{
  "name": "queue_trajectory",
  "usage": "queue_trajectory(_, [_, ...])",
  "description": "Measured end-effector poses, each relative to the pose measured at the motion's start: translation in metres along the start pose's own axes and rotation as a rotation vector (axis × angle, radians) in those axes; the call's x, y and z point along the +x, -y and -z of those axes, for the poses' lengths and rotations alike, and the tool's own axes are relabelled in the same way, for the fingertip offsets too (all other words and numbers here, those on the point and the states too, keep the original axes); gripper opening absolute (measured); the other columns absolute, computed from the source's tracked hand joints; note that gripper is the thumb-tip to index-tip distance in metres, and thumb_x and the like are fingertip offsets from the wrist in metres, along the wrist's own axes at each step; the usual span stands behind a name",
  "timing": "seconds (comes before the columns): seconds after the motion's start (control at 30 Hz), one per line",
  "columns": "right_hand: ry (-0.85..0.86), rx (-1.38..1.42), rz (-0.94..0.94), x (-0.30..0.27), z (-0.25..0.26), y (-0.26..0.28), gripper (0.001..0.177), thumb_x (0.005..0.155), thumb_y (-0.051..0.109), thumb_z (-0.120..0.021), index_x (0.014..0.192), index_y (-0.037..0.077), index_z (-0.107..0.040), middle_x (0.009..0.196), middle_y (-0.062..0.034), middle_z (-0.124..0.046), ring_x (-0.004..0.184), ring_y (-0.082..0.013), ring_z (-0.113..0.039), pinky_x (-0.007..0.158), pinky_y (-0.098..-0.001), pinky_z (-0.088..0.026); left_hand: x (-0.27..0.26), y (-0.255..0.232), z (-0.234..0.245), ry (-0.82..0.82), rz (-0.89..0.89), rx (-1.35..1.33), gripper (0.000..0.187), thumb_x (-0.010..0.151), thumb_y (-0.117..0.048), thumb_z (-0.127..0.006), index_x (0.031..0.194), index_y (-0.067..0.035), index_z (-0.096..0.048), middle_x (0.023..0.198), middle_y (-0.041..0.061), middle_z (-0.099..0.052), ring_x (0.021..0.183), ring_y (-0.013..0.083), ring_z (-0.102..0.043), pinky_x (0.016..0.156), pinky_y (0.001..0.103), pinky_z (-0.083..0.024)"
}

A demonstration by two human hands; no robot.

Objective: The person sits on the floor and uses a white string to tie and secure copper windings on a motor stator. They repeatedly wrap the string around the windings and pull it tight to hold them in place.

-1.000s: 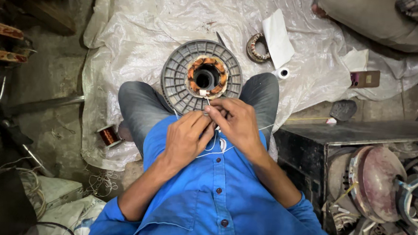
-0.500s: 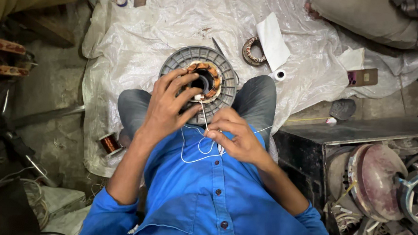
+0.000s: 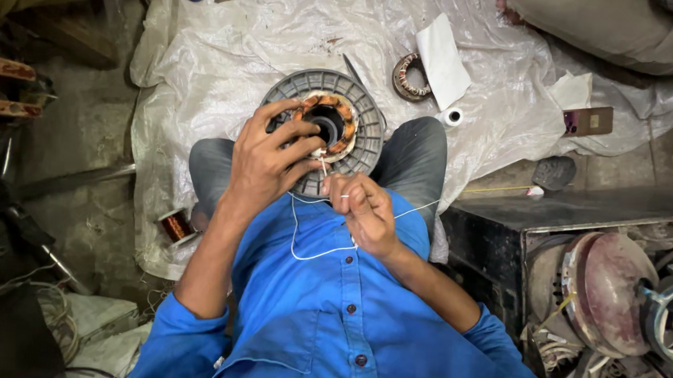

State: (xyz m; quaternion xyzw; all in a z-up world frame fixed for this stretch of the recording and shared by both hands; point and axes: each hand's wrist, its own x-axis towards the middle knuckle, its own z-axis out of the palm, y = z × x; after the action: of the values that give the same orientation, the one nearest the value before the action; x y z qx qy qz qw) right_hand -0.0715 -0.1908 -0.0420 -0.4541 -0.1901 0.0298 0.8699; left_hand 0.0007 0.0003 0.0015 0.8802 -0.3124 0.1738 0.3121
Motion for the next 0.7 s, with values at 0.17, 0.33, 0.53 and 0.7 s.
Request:
queue_trajectory(0.17, [-0.074,0.013,0.018,-0.002,-0.009,-0.004,0.035,0.115,0.032,-0.045,0.088,0.009,-0.045,0.073,-0.0030,-0.040,0.073,-0.0165,-0.036,0.094,-0.0397,-0.039,-0.002,-0.001,-0.002,-0.008,0.008,-0.006,0.030,0.079,-0.026,-0.086,0.106,-0.018,-0.076,0.118,-0.004,-0.070,0.133,0.0291,-0.055,0.102,0.046,-0.051])
queue_trajectory(0.33, [-0.066,0.008,0.031,-0.001,-0.015,-0.002,0.035,0.113,0.033,-0.049,0.089,0.008,-0.045,0.076,-0.0030,-0.040,0.075,-0.0161,-0.035,0.096,-0.0388,-0.037,-0.001,-0.002,-0.003,-0.009,0.012,0.025,0.030,0.076,-0.027,-0.085,0.104,-0.017,-0.077,0.117,-0.004,-0.070,0.133,0.0278,-0.056,0.105,0.048,-0.050])
queue_trajectory(0.53, [0.165,-0.236,0.010,0.014,-0.007,0.033,0.036,0.114,0.032,-0.048,0.091,0.006,-0.055,0.088,-0.0093,-0.063,0.086,-0.0187,-0.057,0.097,-0.0426,-0.045,-0.001,-0.004,0.004,0.020,0.017,-0.050,0.031,0.083,-0.025,-0.085,0.110,-0.014,-0.074,0.127,0.001,-0.069,0.136,0.0319,-0.054,0.104,0.047,-0.052])
queue_trajectory(0.7, [0.220,-0.723,0.127,-0.004,0.009,0.070,0.035,0.108,0.030,-0.059,0.085,0.003,-0.062,0.112,-0.0213,-0.058,0.108,-0.0331,-0.054,0.102,-0.0470,-0.041,0.000,-0.021,0.009,-0.041,-0.031,0.071,0.035,0.082,-0.024,-0.082,0.112,-0.007,-0.076,0.130,0.011,-0.067,0.129,0.0368,-0.055,0.105,0.055,-0.047])
